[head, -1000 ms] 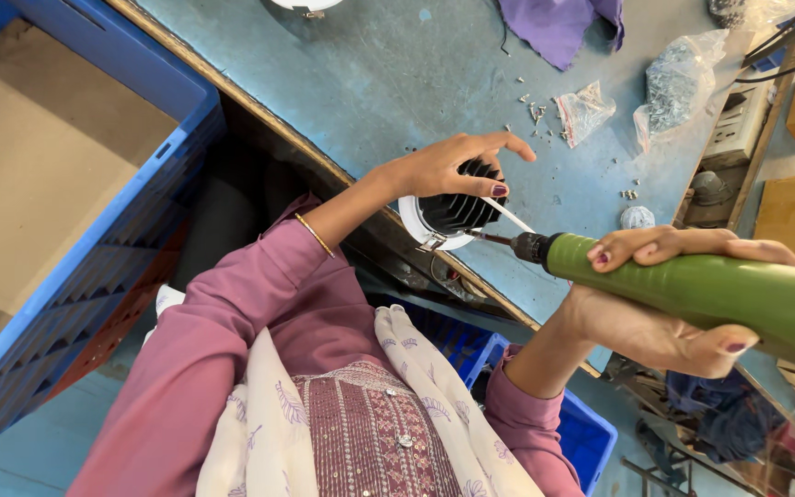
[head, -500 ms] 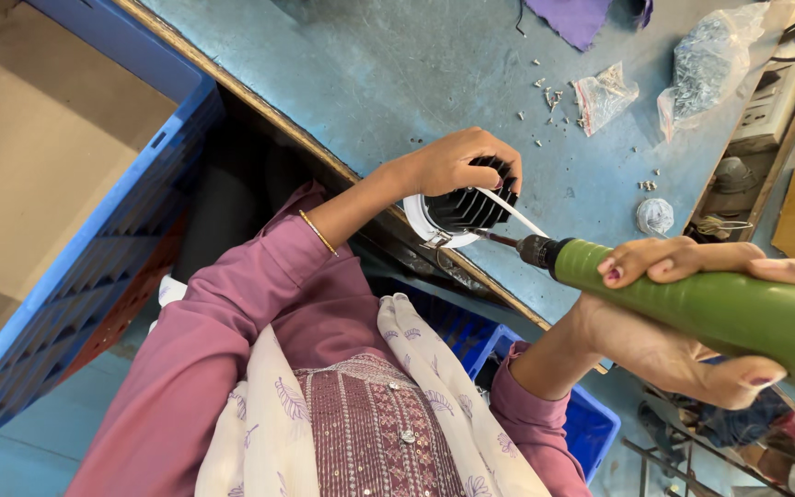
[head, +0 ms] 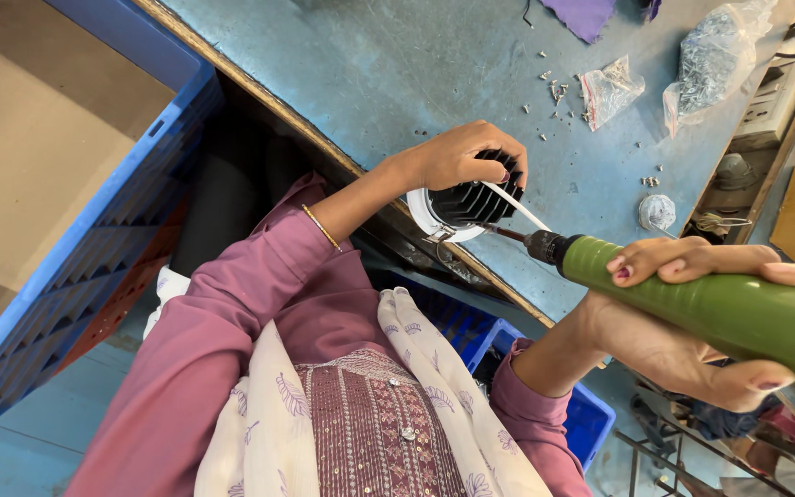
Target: The person wipes a black LED downlight housing with a purple cloth, fits the LED module and white reflector into the housing, then uses a green electric screwdriver to drive screws and secure the reflector ring to the housing. The finished downlight is placed into a blue crate with other completed units.
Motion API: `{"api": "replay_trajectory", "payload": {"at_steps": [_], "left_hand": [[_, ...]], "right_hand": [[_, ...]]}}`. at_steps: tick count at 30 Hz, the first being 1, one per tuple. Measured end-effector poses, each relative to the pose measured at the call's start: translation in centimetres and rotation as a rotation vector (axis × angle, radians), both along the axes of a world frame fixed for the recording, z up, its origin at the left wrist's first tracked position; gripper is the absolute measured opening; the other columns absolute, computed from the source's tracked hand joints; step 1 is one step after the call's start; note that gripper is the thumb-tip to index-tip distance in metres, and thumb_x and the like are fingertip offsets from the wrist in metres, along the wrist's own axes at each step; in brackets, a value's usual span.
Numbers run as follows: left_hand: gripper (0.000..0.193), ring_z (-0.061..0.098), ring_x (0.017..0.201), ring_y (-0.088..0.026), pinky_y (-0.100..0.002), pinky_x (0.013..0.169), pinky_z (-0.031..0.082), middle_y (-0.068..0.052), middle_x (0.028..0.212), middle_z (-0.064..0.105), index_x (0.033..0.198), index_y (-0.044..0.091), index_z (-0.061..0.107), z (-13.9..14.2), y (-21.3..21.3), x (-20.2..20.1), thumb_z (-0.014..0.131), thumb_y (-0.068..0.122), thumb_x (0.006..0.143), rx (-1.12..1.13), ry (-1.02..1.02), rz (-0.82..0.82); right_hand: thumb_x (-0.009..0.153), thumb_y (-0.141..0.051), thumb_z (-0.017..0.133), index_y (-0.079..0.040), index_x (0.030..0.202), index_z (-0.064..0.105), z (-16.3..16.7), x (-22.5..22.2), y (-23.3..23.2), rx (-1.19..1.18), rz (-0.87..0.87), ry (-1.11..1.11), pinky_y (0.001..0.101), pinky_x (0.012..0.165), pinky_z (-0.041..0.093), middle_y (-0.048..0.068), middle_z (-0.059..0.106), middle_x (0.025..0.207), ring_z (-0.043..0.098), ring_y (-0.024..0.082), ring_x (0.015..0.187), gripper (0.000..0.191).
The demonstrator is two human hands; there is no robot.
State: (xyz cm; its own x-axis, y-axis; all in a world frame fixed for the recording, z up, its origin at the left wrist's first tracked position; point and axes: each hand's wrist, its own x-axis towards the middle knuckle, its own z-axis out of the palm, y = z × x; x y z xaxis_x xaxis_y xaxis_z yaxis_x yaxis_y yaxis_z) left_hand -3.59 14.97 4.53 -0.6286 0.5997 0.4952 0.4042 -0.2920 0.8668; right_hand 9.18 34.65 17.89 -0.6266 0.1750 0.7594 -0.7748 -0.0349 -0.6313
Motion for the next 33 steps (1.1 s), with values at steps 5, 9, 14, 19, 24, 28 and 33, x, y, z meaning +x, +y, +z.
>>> {"api": "replay_trajectory", "payload": {"at_steps": [5, 9, 14, 19, 24, 28, 33], "left_hand": [[0.033, 0.059, 0.076, -0.018, -0.034, 0.074, 0.046, -0.007, 0.08, 0.068, 0.094, 0.004, 0.072, -0.1, 0.0, -0.1, 0.054, 0.031, 0.083, -0.013, -0.017, -0.007], [0.033, 0.059, 0.076, -0.017, -0.034, 0.074, 0.046, -0.007, 0.08, 0.068, 0.094, 0.004, 0.071, -0.3, 0.1, -0.3, 0.054, 0.03, 0.083, -0.009, -0.009, -0.011], [0.033, 0.06, 0.076, -0.017, -0.034, 0.076, 0.047, -0.006, 0.081, 0.069, 0.093, 0.003, 0.071, -0.4, 0.2, -0.4, 0.054, 0.03, 0.084, 0.017, -0.005, -0.025], [0.033, 0.059, 0.077, -0.017, -0.034, 0.076, 0.047, -0.006, 0.081, 0.069, 0.094, 0.003, 0.071, -0.4, 0.1, -0.5, 0.054, 0.03, 0.084, 0.023, -0.005, -0.029], [0.035, 0.059, 0.075, -0.016, -0.033, 0.073, 0.046, -0.006, 0.079, 0.068, 0.094, 0.003, 0.072, -0.6, 0.3, -0.7, 0.054, 0.031, 0.084, 0.018, -0.008, -0.033], [0.032, 0.061, 0.078, -0.017, -0.034, 0.078, 0.048, -0.005, 0.081, 0.069, 0.096, 0.004, 0.073, -0.4, 0.2, -0.5, 0.055, 0.028, 0.084, -0.009, -0.006, -0.051], [0.025, 0.061, 0.128, -0.023, -0.041, 0.118, 0.044, -0.005, 0.128, 0.068, 0.114, 0.009, 0.068, 0.9, -2.0, 0.2, 0.065, 0.024, 0.095, 0.157, 0.034, 0.06]], "right_hand": [[0.1, -0.065, 0.048, 0.0, 0.124, 0.042, 0.0, -0.3, -0.5, 0.062, -0.042, 0.036, 0.0408, 0.041, 0.04, 0.019, 0.044, 0.073, 0.039, 0.029, 0.039, 0.07], [0.101, -0.065, 0.047, -0.001, 0.122, 0.042, 0.1, -0.2, -1.0, 0.088, -0.04, 0.039, 0.0397, 0.04, 0.04, 0.018, 0.042, 0.069, 0.038, 0.028, 0.037, 0.068], [0.102, -0.065, 0.047, -0.001, 0.123, 0.042, 0.3, 0.1, -0.9, 0.088, -0.075, 0.024, 0.0394, 0.041, 0.039, 0.019, 0.041, 0.072, 0.037, 0.027, 0.038, 0.068], [0.103, -0.064, 0.047, -0.001, 0.126, 0.043, 0.2, -0.1, -0.5, 0.05, -0.034, 0.007, 0.0392, 0.042, 0.039, 0.019, 0.042, 0.074, 0.038, 0.028, 0.04, 0.068], [0.102, -0.066, 0.047, 0.0, 0.126, 0.045, 0.2, -0.3, -0.2, 0.023, -0.042, 0.005, 0.0383, 0.041, 0.039, 0.018, 0.045, 0.075, 0.039, 0.027, 0.039, 0.07], [0.1, -0.068, 0.047, 0.0, 0.129, 0.045, 0.6, -0.1, 0.0, -0.043, -0.02, -0.025, 0.038, 0.043, 0.038, 0.02, 0.047, 0.078, 0.038, 0.027, 0.042, 0.074], [0.095, -0.076, 0.046, 0.002, 0.127, 0.047, 1.4, 0.1, 1.3, -0.093, 0.056, -0.039, 0.036, 0.042, 0.037, 0.018, 0.046, 0.077, 0.039, 0.027, 0.041, 0.084]]}}
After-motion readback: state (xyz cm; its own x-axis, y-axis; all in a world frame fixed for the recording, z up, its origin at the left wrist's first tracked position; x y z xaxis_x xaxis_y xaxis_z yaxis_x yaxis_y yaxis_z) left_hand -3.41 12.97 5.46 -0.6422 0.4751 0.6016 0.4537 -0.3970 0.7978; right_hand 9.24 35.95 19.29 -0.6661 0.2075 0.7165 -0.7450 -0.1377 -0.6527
